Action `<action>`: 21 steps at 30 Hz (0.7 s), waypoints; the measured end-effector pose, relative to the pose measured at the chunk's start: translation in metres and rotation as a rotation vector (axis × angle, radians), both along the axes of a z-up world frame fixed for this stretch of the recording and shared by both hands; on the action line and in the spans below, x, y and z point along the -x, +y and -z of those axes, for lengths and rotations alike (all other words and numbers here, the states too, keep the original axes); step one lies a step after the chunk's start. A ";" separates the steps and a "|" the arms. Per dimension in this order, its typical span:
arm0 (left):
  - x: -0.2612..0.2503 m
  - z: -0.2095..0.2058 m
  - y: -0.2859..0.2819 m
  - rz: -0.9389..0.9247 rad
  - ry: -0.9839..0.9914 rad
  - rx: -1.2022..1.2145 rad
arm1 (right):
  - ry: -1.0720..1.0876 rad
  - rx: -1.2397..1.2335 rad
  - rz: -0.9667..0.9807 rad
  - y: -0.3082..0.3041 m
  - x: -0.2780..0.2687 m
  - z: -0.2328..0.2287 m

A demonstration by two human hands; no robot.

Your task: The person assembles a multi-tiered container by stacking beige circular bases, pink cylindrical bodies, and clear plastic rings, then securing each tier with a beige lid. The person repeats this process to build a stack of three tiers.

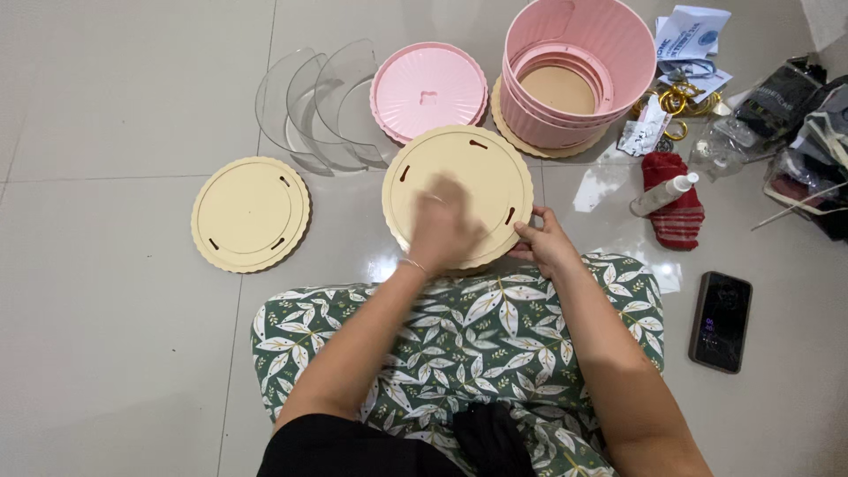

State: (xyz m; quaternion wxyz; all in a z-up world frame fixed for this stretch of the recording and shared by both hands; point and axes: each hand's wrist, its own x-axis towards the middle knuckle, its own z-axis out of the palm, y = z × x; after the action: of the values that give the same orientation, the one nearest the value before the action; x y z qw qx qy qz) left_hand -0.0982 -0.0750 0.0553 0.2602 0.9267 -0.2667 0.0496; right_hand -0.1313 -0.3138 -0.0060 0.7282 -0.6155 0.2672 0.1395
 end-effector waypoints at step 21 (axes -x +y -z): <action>-0.024 -0.023 0.063 0.357 -0.132 -0.265 | -0.262 0.690 -0.287 0.040 -0.016 -0.091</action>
State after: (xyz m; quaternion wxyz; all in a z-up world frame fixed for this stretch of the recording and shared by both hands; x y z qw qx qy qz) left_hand -0.0739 -0.0122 0.0783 0.1231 0.8855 -0.4471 0.0278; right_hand -0.1154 -0.2742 0.0846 0.4798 -0.8677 0.1144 0.0624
